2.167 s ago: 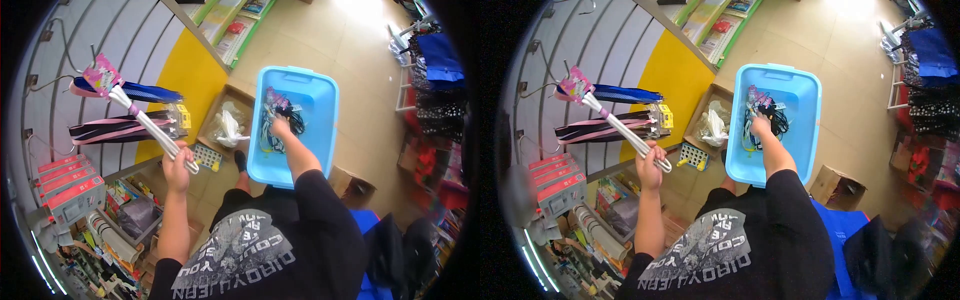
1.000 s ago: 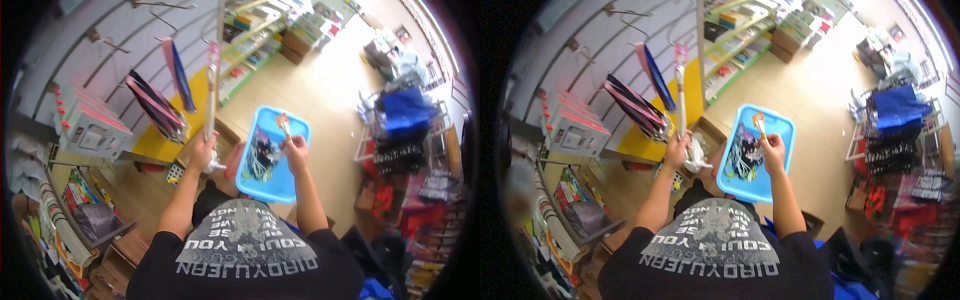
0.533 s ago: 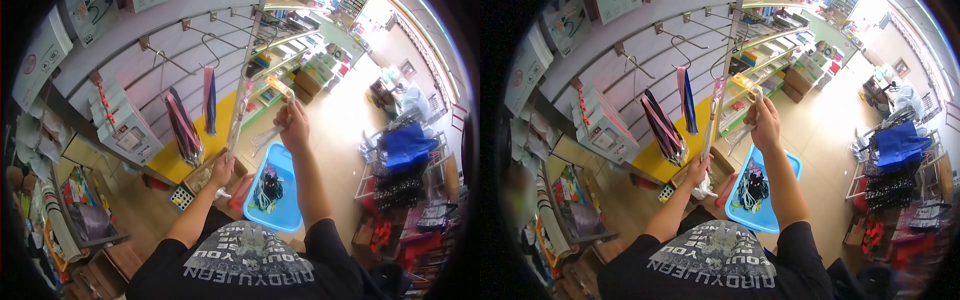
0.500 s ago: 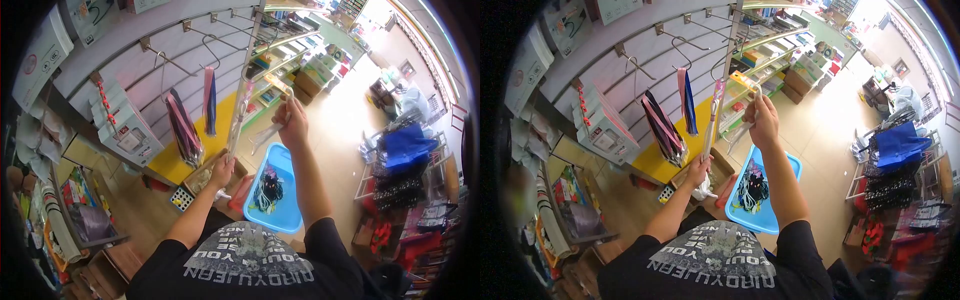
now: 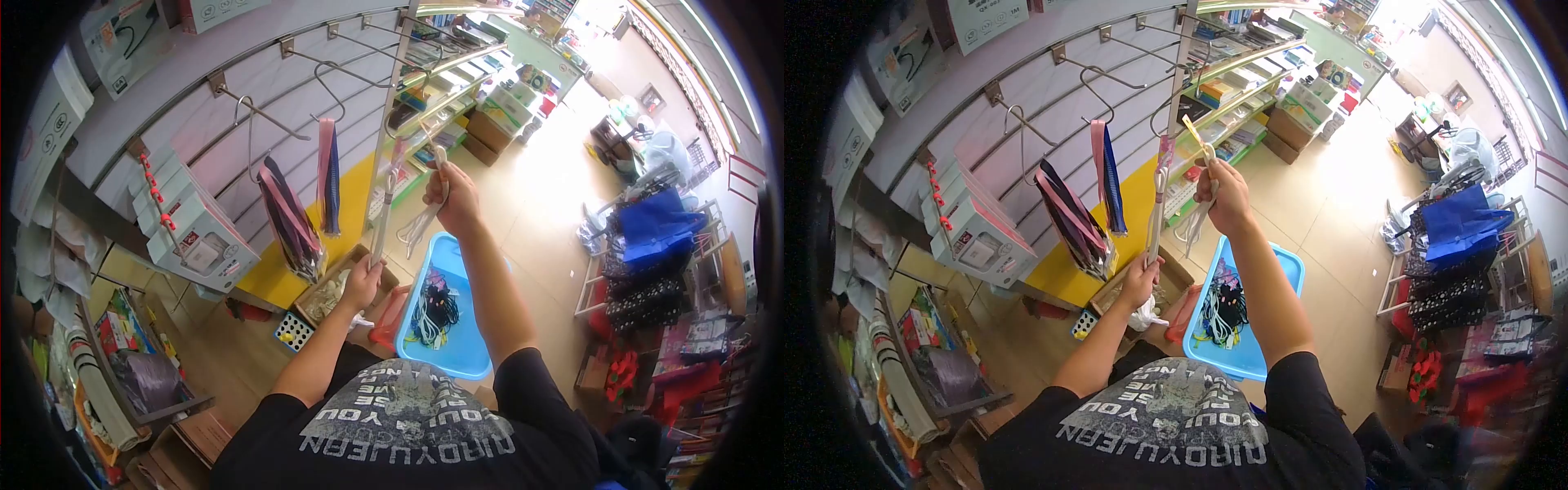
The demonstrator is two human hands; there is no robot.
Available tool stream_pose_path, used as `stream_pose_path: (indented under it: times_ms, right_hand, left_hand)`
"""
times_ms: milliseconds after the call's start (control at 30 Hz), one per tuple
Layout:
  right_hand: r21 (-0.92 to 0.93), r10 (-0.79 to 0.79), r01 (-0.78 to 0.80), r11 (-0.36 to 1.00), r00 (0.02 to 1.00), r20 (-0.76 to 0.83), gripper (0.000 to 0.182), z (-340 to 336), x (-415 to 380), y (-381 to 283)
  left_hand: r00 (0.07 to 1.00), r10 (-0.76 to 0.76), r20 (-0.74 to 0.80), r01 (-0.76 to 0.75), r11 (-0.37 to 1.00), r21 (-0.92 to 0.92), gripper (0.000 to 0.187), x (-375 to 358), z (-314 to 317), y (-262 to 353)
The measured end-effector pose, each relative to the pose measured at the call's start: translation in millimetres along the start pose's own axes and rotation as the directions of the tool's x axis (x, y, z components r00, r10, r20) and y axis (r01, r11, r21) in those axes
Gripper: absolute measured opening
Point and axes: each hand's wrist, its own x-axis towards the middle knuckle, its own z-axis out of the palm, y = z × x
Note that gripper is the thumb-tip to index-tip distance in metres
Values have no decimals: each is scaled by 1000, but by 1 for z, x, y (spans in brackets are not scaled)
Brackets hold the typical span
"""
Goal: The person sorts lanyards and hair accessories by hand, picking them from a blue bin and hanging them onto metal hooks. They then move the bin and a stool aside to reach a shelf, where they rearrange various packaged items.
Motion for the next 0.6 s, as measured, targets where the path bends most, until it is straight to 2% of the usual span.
stream_pose_path:
  times_ms: [267, 333, 367, 433, 467, 500, 533, 567, 600]
  right_hand:
    - [-70, 72, -67, 995, 995, 74, 24, -11, -8, 8]
    - [-80, 178, -173, 982, 982, 56, 26, -14, -8, 17]
    - [-75, 183, -179, 981, 982, 50, 26, -14, -13, 24]
    - [-216, 241, -232, 949, 970, 20, 35, -7, -29, 37]
    - [-314, 289, -254, 915, 955, 68, 47, -17, -28, 50]
    - [-422, 229, -162, 892, 967, 114, 40, -15, -31, 60]
    - [-544, 270, -161, 823, 955, 125, 40, -16, -36, 67]
    - [-655, 311, -153, 740, 941, 131, 39, -15, -40, 73]
    - [-654, 324, -165, 739, 937, 130, 32, -13, -41, 83]
  left_hand:
    - [999, -25, 25, 24, 999, 26, 16, 7, 1, -1]
    - [998, -52, 43, 49, 998, 49, 16, 10, 1, 2]
    - [998, -47, 49, 44, 997, 61, 19, 10, 0, 3]
    - [997, -49, 54, 45, 996, 73, 21, 14, -2, -5]
    - [996, 62, 68, -73, 982, 175, 24, 18, -5, -16]
    - [981, 169, 96, -189, 943, 275, 28, 19, -6, -13]
    - [982, 161, 99, -182, 942, 280, 28, 19, -5, -9]
    - [984, 160, 84, -175, 962, 211, 27, 18, -3, -6]
    - [985, 156, 69, -165, 976, 140, 26, 18, -3, 0]
